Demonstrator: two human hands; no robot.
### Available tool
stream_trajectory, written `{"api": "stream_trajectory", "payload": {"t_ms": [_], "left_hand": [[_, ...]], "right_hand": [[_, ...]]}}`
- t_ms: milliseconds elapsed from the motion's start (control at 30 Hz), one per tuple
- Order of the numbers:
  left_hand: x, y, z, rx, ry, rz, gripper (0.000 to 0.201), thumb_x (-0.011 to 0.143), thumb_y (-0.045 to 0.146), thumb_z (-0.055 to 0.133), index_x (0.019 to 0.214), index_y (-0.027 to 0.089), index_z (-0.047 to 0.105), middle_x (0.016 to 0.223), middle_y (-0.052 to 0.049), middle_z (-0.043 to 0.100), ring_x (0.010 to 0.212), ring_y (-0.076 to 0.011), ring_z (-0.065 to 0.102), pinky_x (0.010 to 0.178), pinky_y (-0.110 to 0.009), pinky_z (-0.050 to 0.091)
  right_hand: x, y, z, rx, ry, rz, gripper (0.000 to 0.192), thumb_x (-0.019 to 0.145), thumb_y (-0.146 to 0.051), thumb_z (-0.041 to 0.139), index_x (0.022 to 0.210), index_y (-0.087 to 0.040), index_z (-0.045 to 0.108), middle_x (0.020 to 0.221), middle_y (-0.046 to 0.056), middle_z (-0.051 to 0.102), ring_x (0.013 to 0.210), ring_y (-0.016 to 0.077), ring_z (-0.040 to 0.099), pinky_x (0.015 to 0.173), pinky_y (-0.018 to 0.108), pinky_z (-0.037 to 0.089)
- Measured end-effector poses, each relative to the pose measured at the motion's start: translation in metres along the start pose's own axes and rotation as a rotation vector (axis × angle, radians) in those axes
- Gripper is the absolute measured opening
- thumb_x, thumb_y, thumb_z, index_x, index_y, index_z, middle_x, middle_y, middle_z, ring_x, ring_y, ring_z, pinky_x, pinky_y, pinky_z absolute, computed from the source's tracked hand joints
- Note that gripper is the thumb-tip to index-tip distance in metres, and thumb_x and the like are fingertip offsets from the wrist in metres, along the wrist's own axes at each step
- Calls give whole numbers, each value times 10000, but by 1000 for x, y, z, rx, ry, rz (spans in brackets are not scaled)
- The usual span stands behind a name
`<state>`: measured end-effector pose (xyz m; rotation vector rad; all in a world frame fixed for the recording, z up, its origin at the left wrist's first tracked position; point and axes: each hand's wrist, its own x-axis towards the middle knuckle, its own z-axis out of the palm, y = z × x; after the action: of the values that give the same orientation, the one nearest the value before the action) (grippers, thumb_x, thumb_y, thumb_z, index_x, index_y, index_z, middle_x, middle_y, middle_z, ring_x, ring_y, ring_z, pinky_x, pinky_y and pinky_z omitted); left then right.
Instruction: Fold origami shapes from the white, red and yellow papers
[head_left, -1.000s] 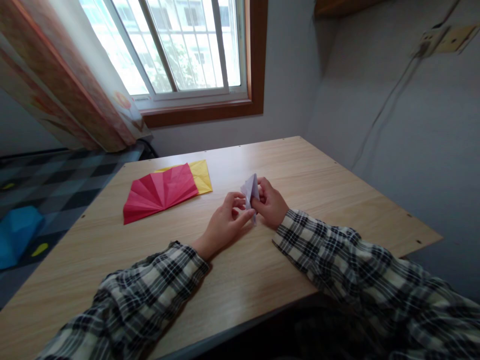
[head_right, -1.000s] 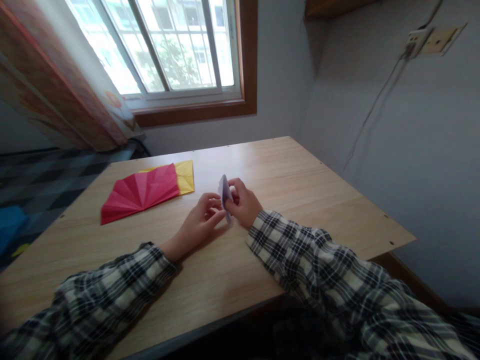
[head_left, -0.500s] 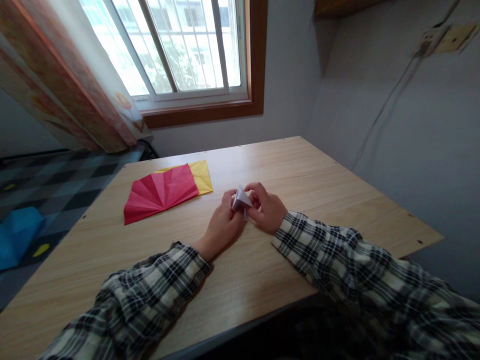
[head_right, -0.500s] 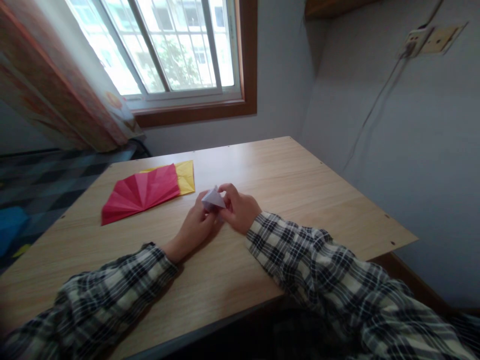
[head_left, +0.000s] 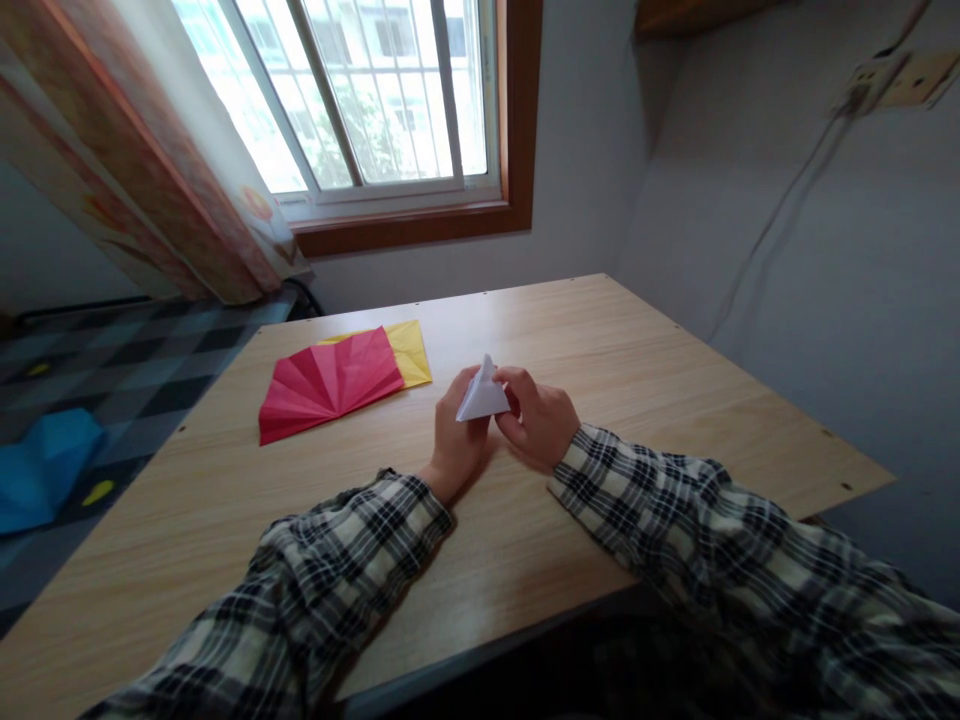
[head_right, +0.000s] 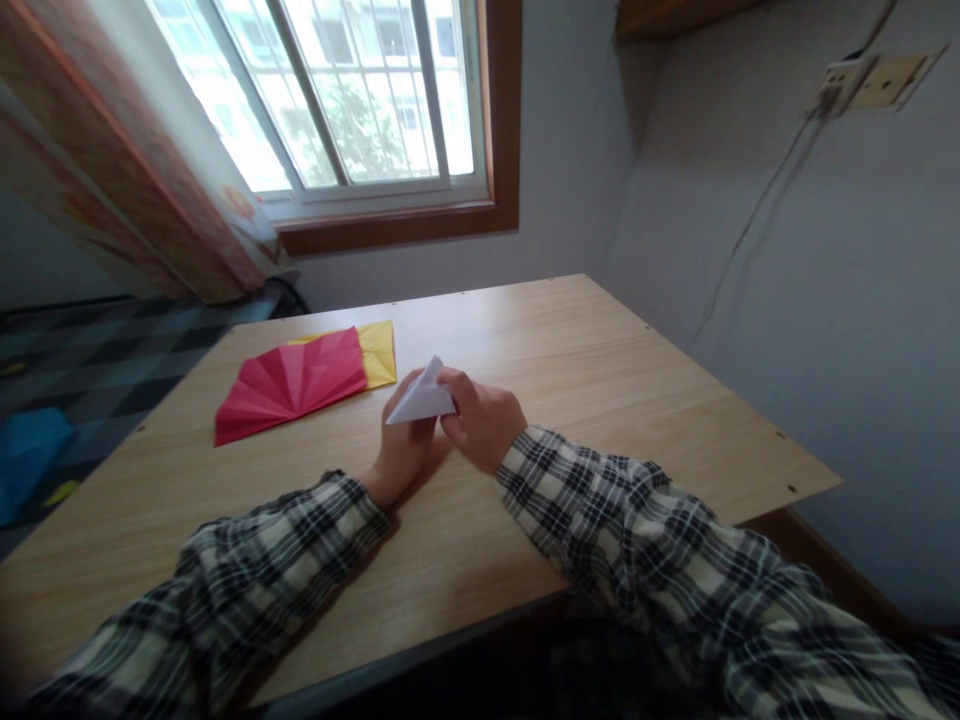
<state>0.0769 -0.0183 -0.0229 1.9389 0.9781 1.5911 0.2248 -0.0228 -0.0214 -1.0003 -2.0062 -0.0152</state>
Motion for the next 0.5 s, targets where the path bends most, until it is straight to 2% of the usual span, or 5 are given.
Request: {"api": "stream_trajectory", "payload": {"t_ms": [167, 367, 500], "left_hand": [[2, 0, 4, 39, 2, -51, 262, 866, 215, 552, 1114, 207, 634, 1002, -32, 719, 857, -176, 634, 786, -310, 514], [11, -17, 10, 180, -4, -123, 142, 812, 185, 581, 919, 194, 674, 750, 2, 680, 663, -162, 560, 630, -283, 428], [17, -22, 14, 228, -9, -82, 147, 853, 192, 560, 918, 190, 691, 792, -26, 700, 682, -172, 572, 647, -292, 428]], "right_hand": [[0, 0, 1, 49, -3, 78, 410, 814, -184, 521, 1206, -257, 424, 848, 12, 695, 640, 166, 583, 596, 291, 423], [2, 4, 0, 39, 14, 126, 418, 804, -199, 556, 1199, -263, 434, 799, 1, 675, 634, 172, 566, 581, 290, 383], [4, 10, -3, 18, 38, 173, 400, 819, -214, 578, 1196, -257, 454, 758, 3, 654, 611, 177, 550, 563, 292, 348]]}}
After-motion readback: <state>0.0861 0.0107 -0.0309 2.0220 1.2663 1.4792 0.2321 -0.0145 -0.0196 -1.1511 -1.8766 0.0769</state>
